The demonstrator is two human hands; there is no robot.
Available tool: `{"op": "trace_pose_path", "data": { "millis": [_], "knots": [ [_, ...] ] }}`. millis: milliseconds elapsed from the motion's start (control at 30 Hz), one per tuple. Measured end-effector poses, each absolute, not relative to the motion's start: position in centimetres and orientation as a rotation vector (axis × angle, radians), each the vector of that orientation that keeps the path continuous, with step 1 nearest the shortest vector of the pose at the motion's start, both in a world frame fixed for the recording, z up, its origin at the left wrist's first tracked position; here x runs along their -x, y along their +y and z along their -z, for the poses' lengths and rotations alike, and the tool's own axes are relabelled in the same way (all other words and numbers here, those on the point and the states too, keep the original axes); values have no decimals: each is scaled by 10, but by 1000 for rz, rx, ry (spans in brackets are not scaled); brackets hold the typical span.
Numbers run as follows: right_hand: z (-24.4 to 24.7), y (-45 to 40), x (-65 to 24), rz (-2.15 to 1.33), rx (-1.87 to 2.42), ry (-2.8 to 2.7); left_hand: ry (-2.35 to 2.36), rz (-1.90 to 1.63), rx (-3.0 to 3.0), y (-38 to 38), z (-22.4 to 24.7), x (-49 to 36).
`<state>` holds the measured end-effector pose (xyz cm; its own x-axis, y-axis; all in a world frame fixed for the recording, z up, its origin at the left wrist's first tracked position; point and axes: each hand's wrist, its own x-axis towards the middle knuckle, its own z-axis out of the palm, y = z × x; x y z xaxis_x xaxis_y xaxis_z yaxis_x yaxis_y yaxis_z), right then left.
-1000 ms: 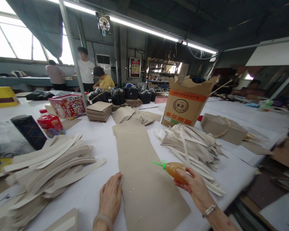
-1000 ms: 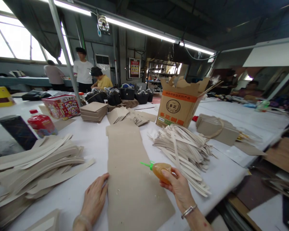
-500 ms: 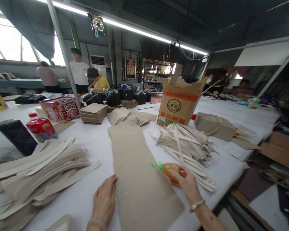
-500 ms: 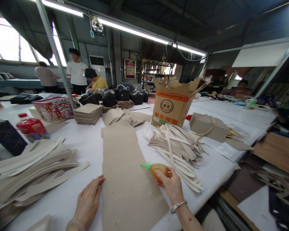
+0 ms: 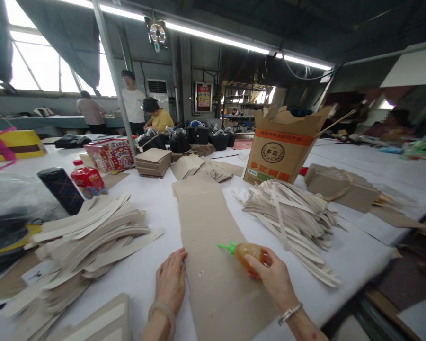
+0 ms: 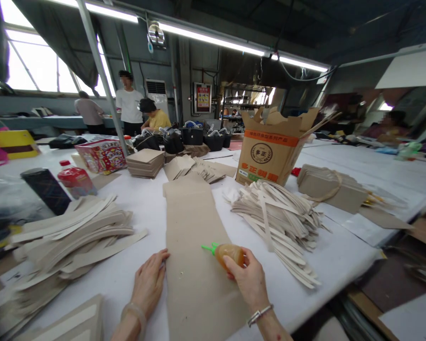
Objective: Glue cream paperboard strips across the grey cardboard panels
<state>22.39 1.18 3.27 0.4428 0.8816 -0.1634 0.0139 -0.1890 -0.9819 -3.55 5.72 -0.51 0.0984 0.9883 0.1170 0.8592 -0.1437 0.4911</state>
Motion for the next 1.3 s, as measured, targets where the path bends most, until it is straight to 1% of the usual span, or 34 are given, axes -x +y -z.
{"op": "trace_pose_path", "data": {
  "millis": [400, 467, 533, 600, 667, 767, 900, 967, 1033, 1100, 1200, 1300],
  "knots": [
    [-30, 13, -164, -1045, 1515, -887, 1830, -632, -2084, 56, 0, 34],
    [-33, 12, -154, -1153, 1447, -810, 1835, -639, -2076, 55, 1, 35],
    [-42, 11, -150, -1342, 1324, -675, 1836, -648, -2064, 55, 3, 35],
    [-54, 7, -155, -1508, 1174, -522, 1835, -687, -2055, 55, 4, 35],
    [-67, 1, -169, -1564, 1069, -415, 1831, -755, -2063, 55, 3, 35],
    [-78, -15, -203, -1501, 1060, -372, 1840, -811, -2076, 55, -8, 33],
    [-69, -48, -250, -1350, 1151, -380, 1755, -829, -2181, 45, -44, 20],
    [-58, -67, -267, -1285, 1211, -384, 1586, -746, -2269, 30, -66, 4],
    [-48, -82, -278, -1239, 1260, -386, 1416, -563, -2340, 9, -84, -17],
    [-42, -93, -284, -1212, 1292, -391, 1249, -346, -2419, -14, -91, -39],
    [-39, -101, -287, -1188, 1319, -387, 1053, 5, -2493, -41, -81, -66],
    [-41, -101, -289, -1223, 1274, -307, 1005, 120, -2497, -54, -51, -76]
  ]
}}
